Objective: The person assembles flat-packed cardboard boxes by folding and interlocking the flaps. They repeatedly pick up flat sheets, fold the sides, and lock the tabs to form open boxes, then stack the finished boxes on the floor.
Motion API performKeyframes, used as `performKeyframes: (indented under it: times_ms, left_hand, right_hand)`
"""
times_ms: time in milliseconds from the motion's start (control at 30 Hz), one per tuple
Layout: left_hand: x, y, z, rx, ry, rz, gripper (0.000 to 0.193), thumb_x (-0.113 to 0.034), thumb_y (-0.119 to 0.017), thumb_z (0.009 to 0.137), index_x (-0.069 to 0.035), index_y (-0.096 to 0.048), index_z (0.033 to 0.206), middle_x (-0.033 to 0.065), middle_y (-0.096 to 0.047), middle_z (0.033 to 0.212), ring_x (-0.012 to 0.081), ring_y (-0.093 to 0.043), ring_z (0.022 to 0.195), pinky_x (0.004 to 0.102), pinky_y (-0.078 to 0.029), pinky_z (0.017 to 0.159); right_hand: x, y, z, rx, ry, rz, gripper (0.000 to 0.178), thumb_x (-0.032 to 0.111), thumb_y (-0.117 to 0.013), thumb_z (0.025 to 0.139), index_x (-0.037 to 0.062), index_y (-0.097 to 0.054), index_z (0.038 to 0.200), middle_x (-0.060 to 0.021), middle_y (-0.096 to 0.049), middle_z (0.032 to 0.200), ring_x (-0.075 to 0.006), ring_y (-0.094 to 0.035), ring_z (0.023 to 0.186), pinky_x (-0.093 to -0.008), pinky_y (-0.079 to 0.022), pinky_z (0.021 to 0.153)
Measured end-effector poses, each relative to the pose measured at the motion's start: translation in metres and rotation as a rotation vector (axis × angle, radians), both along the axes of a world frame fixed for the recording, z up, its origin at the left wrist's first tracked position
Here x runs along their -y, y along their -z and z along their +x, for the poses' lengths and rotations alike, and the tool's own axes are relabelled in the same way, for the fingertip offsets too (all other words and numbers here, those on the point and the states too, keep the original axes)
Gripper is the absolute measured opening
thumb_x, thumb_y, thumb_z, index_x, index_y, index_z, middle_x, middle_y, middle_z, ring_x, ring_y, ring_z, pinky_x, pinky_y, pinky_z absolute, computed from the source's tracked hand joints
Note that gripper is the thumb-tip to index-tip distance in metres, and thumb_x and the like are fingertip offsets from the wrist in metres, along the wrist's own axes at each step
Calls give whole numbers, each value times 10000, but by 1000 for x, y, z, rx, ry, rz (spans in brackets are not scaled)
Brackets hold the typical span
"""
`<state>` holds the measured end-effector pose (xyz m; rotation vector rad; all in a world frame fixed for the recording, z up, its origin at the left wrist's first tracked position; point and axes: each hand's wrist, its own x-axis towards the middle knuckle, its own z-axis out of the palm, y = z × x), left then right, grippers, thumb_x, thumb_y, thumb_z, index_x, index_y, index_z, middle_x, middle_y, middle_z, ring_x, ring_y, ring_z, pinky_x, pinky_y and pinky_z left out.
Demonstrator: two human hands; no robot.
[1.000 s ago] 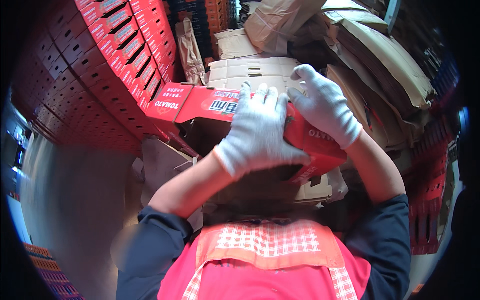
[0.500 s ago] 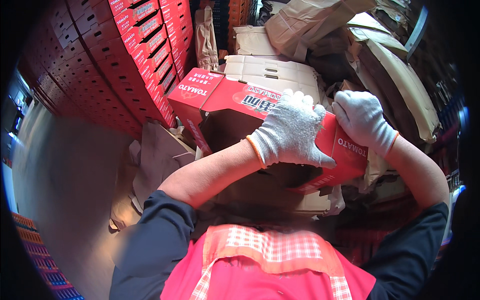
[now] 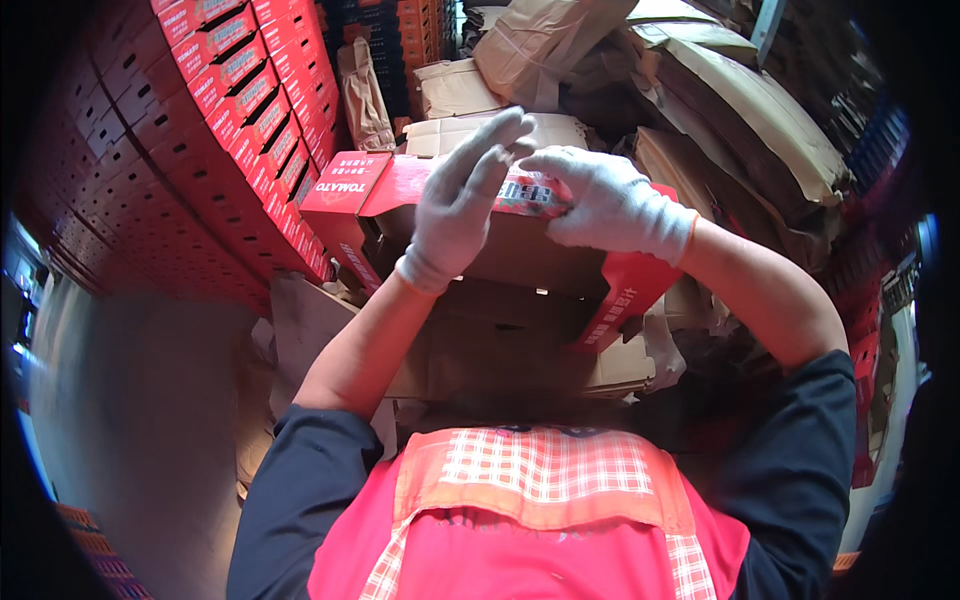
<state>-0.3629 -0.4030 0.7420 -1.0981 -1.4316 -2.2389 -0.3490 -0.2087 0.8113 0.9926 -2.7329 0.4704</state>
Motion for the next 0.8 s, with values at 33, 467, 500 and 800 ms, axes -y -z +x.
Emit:
performKeyframes:
  times_ms: [33,467,500,800]
  left_hand:
    - [13,7,10,-99,-271,-208,339,-78,-547,980,12,-568,1307,137,-673,1175,167,-645,1030,314,-503,896]
    - [28,-1,90,-281,-302,-719,921,-657,-668,788,39,-501,1367,220,-480,1421,361,-455,1328,493,-312,1123]
    - [6,-11,82,-549,-440,-989,1013,-691,-730,704,16,-487,1387,222,-431,1460,382,-424,1350,500,-290,1135]
    - [-117,14,56,-573,-608,-465,1085,-474,-882,591,24,-407,1430,255,-537,1283,460,-552,1150,507,-477,958]
  right_hand:
    - [-6,1,-8,-21,10,-77,629,231,-713,728,89,-561,1321,-197,-680,1058,-344,-672,976,-382,-534,882]
    - [-118,271,-9,863,495,-1172,198,173,-595,977,54,-660,1121,-65,-703,960,-169,-665,767,-313,-558,706]
    - [-120,285,-5,909,472,-1330,200,177,-598,977,53,-662,1120,-63,-703,963,-164,-663,775,-312,-556,706]
    - [-149,64,5,-28,301,-1319,274,192,-566,1012,27,-604,1227,-49,-689,974,-107,-648,852,-267,-547,754]
